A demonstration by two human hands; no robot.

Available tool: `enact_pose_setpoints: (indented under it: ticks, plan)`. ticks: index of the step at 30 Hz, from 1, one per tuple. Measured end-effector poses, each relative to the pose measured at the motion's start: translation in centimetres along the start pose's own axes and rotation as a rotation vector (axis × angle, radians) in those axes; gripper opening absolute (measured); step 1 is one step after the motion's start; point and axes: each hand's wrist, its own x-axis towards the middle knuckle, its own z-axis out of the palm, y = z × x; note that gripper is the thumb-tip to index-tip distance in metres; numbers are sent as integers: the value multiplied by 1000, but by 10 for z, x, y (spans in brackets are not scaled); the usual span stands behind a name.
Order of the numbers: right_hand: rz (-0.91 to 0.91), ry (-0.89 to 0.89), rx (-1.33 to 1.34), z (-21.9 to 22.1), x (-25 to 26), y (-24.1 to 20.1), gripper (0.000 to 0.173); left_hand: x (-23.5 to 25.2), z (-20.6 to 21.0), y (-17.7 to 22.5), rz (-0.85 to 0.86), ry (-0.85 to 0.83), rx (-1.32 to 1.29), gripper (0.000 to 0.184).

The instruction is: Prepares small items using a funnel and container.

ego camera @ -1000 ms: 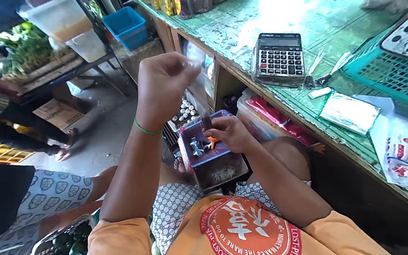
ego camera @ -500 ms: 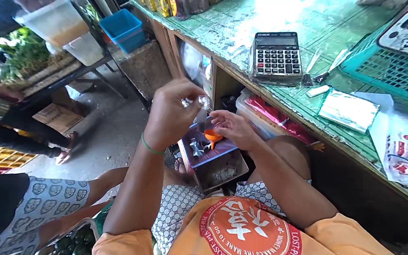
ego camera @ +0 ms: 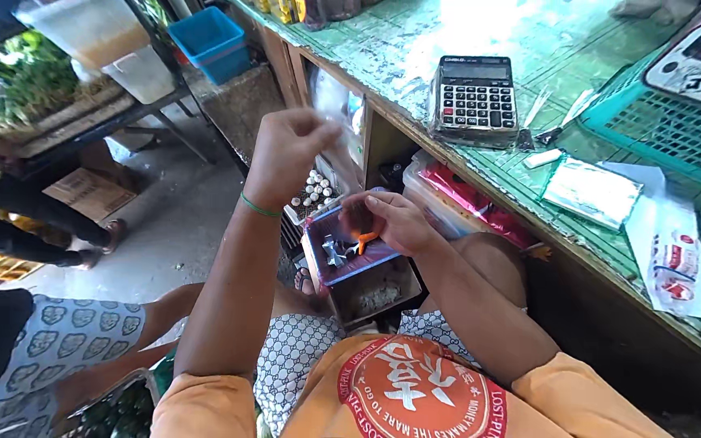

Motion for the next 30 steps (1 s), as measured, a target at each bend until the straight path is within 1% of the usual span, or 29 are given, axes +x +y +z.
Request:
enact_pose_setpoints:
  ticks: [3, 7, 14, 21, 24, 26, 28, 30]
  plan:
    - [42, 32, 67, 6, -10, 7, 42, 1, -3, -9, -41, 27, -30, 7]
    - [69, 59, 84, 10, -12, 9, 40, 1, -2, -13, -54, 52, -55, 7]
    - [52, 90, 28, 12, -5, 16, 23, 3, -3, -20, -39, 65, -46, 8]
    - [30, 109, -25, 8, 3, 29, 20, 4, -10, -34, -40, 69, -56, 7]
    - [17, 143, -147, 3, 6, 34, 19, 2, -14, -47, -55, 71, -110, 5]
    - [13, 179, -291, -1, 7, 36, 19, -4, -20, -64, -83, 70, -185, 4]
    - [30, 197, -450, -9, 7, 37, 21, -13, -27, -89, -132, 82, -261, 5]
    - [84, 199, -598, -18, 6, 34, 23, -25, -34, -120, -189, 96, -335, 8]
